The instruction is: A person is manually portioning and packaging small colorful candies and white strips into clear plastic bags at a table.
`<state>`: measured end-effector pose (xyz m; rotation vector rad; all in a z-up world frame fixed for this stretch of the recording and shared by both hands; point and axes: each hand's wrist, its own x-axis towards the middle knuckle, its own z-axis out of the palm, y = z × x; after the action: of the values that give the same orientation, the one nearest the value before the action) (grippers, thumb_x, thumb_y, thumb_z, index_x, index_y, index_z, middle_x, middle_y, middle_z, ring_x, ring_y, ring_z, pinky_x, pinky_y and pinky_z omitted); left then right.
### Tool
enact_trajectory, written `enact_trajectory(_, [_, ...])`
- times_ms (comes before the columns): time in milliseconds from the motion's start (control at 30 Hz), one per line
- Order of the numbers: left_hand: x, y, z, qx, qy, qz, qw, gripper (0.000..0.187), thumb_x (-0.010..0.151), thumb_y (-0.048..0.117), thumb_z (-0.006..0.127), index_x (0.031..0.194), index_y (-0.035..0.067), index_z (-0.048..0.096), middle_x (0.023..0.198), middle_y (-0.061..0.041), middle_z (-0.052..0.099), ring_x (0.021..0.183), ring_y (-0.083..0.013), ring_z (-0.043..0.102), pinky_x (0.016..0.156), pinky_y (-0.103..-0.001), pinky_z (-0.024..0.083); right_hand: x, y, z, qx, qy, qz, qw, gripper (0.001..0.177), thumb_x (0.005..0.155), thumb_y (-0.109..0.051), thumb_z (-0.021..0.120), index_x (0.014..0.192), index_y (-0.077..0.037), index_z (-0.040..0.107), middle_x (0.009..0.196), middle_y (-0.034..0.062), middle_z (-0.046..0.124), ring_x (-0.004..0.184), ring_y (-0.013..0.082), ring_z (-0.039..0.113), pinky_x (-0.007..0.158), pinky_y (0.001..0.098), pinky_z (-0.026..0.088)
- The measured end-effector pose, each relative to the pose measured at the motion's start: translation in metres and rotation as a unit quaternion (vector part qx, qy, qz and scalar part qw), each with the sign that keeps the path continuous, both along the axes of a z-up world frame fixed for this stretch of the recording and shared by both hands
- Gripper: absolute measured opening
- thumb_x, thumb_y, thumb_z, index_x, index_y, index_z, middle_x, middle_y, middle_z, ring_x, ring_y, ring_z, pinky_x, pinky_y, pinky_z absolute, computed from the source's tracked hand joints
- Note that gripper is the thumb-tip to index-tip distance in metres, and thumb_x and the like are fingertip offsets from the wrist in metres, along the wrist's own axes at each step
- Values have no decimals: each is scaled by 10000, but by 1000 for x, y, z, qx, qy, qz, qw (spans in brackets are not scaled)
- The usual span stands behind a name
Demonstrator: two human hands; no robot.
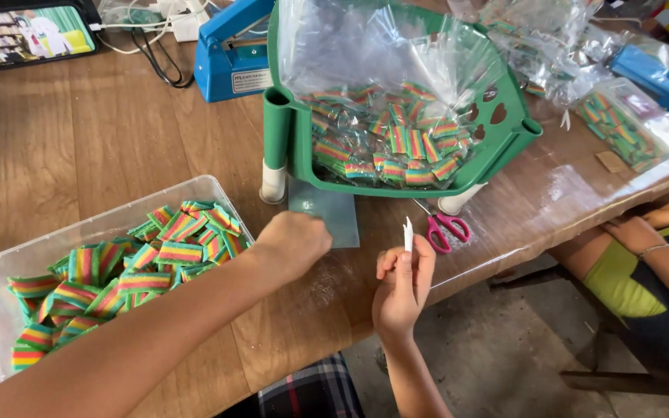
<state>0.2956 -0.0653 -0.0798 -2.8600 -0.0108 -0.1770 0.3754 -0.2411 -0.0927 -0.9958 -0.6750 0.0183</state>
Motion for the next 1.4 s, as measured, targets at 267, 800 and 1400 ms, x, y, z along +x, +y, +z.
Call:
enact_trajectory(267, [3, 4, 32, -94, -38, 85, 991, 91, 773, 147, 801, 710, 132, 737, 636, -59, 679, 590, -257, 704, 467, -378, 549, 0, -1, 1, -31, -41, -3, 999, 263, 1104, -158, 385, 1286, 11, 475, 816, 84, 468, 780, 188, 473, 859, 374, 395])
enact_trajectory(800, [-55, -9, 115, -110, -334, -42, 935, 226, 926, 33, 642, 1084, 193, 627, 1029, 39, 628, 747, -195, 747, 666, -333, 634, 26, 9, 144, -366, -752, 18, 548, 141, 954, -117, 519, 1007, -97, 648, 1076, 109, 607, 1145, 319, 602, 989, 452, 488])
enact_trajectory(1400, [-178, 43, 169, -221, -381, -157, 884, 170, 1001, 133, 708, 1081, -2, 774, 1143, -149, 719, 1000, -359, 664, 910, -466, 574, -33, 16, 251, -304, -639, 168, 686, 221, 1044, -130, 494, 1103, -79, 701, 1460, 192, 446, 1283, 334, 601, 1137, 481, 477])
